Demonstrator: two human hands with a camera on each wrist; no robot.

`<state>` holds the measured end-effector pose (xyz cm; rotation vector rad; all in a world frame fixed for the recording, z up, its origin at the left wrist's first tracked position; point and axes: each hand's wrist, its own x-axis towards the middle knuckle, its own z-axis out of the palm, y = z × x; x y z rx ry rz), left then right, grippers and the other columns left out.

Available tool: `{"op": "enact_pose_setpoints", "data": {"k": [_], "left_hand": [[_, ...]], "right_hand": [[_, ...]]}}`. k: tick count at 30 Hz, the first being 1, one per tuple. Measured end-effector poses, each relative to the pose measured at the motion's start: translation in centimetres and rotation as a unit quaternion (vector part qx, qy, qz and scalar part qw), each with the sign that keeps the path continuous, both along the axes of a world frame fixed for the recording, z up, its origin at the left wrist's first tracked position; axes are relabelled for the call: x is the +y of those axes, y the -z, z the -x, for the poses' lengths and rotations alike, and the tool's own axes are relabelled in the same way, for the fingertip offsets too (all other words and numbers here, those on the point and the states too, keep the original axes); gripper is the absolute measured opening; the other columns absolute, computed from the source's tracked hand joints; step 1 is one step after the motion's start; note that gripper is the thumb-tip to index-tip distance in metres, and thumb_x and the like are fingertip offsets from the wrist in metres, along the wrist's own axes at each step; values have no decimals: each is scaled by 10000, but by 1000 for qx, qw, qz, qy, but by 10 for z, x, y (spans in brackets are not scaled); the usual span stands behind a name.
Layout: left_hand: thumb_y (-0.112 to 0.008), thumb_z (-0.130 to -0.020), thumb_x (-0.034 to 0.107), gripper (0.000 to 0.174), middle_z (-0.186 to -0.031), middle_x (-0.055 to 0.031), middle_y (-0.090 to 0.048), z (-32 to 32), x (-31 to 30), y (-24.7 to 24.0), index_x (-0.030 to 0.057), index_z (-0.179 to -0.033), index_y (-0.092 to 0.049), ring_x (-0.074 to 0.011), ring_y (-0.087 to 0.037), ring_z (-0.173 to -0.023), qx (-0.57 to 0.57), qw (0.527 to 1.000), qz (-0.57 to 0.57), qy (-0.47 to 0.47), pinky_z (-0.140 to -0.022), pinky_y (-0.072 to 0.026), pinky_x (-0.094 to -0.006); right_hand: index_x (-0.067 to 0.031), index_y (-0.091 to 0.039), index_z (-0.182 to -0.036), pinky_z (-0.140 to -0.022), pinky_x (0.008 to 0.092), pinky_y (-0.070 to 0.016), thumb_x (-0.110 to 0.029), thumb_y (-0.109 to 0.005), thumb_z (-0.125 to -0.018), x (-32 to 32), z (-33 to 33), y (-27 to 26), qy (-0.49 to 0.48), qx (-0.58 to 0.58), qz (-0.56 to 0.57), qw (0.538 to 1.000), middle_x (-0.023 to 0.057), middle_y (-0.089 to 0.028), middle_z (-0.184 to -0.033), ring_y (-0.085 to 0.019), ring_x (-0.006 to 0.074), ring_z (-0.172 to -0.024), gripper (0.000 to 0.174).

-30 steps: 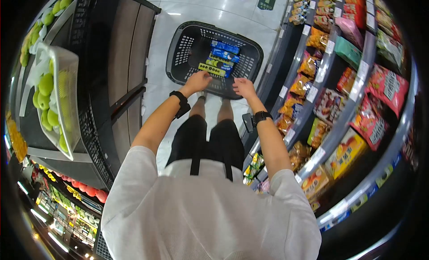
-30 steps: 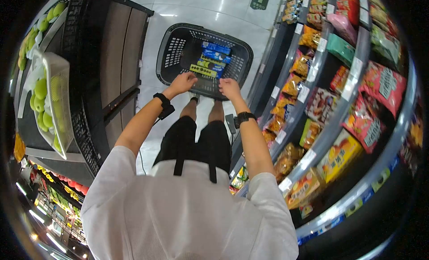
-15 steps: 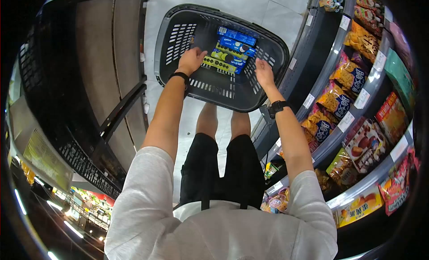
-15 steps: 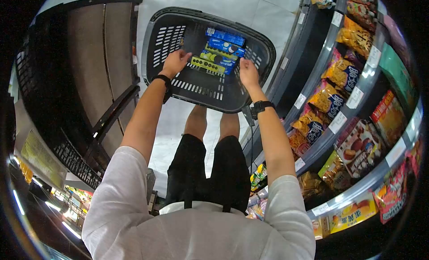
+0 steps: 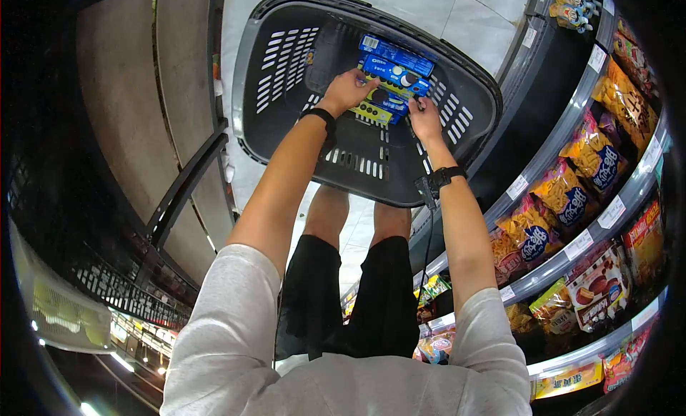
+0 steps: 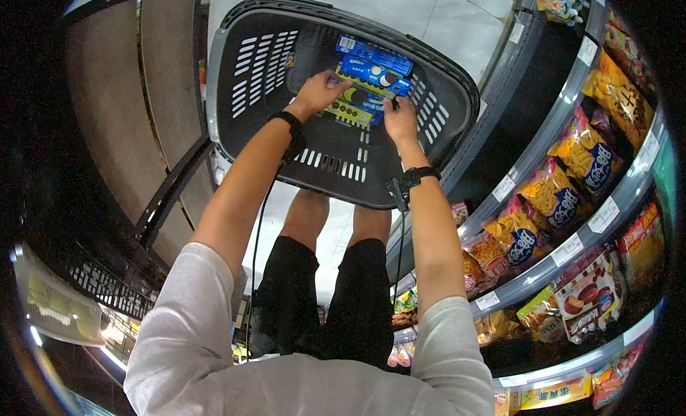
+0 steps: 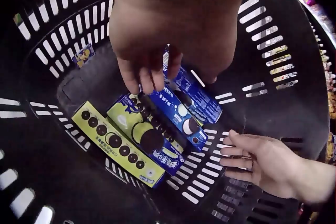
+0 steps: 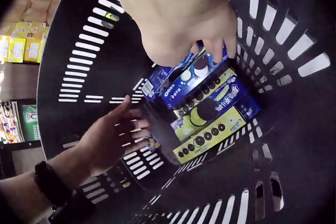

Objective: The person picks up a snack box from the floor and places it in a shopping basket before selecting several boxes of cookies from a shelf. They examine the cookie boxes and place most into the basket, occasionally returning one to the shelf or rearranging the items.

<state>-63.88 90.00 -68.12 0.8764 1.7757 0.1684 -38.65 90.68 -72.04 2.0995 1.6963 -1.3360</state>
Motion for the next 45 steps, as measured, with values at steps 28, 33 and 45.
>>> {"op": "enact_pose_setpoints", "data": {"k": [28, 33, 45], "left_hand": [[-792, -718, 695, 1139, -1332, -319, -516, -30, -19, 149, -171, -1382, -467, -438, -485, -1306, 12, 998, -31, -47, -1094, -426, -421], [-792, -791, 618, 890, -1161, -238, -669, -31, -1, 115, -110, -1253, -575, -307, -657, -1010, -16, 989, 6, -146, -939, -504, -379], [-892, -796, 251, 743, -1097, -167, -678, -43, -9, 93, -108, -1312, -496, -179, -694, -905, -163, 950, -90, -251, -738, -585, -279]], "right_hand": [[-7, -587, -1308, -1055, 448, -447, -401, -684, -922, -53, 8, 4, 49, 15, 80, 996, 262, -612, -1302, -569, 404, -1238, 560], [-4, -566, -1305, -995, 476, -478, -417, -685, -931, -54, 10, 13, 39, 36, 98, 994, 272, -595, -1282, -581, 432, -1188, 570], [-15, -578, -1288, -1008, 492, -470, -409, -683, -932, -51, 10, 7, 24, 32, 96, 995, 246, -611, -1280, -584, 419, -1202, 541]]}}
